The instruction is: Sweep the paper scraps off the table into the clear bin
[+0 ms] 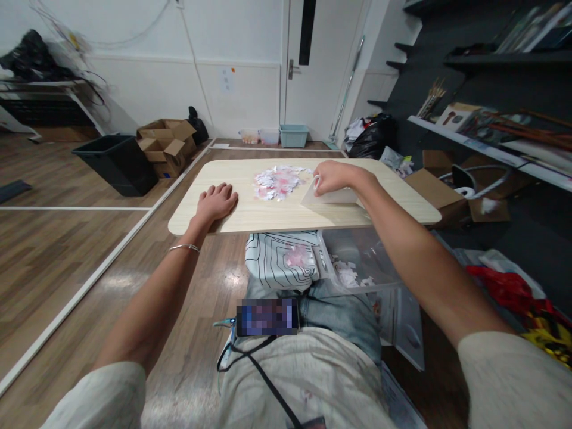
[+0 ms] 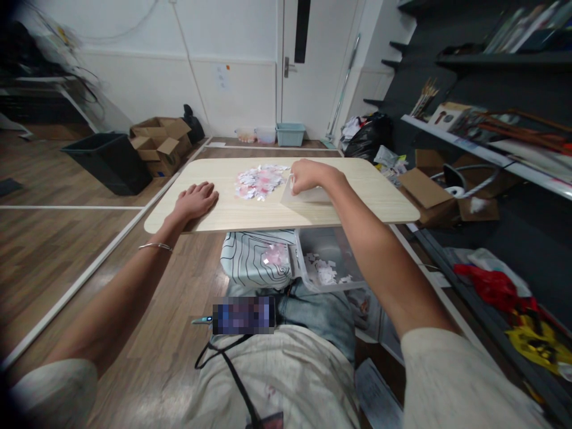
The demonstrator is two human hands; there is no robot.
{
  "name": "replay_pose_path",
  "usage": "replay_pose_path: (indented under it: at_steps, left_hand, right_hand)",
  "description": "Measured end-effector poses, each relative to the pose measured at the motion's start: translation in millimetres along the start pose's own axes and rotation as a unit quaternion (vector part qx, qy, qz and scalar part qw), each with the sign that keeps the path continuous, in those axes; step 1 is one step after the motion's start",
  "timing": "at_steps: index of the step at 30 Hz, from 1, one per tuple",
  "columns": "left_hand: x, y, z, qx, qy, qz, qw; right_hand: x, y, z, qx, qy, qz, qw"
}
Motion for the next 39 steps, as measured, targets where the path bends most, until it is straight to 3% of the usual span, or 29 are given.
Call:
replay_pose_path:
  at_steps: [39]
  left_hand:
    - [0.4, 0.2, 0.4, 0.008, 0.001, 0.010, 1.000]
  right_hand:
    - [4.2, -1.2, -6.3, -0.008, -0.004, 0.021, 1.000]
Point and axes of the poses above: each hand's wrist, its own z-axis towards the middle knuckle, its own y-axis out of the back of the hand, x = y × z, the point moved 3 cm from there along z, towards the middle knuckle, and after that the axes turned 8 degrees about x, right-handed, at the moved point
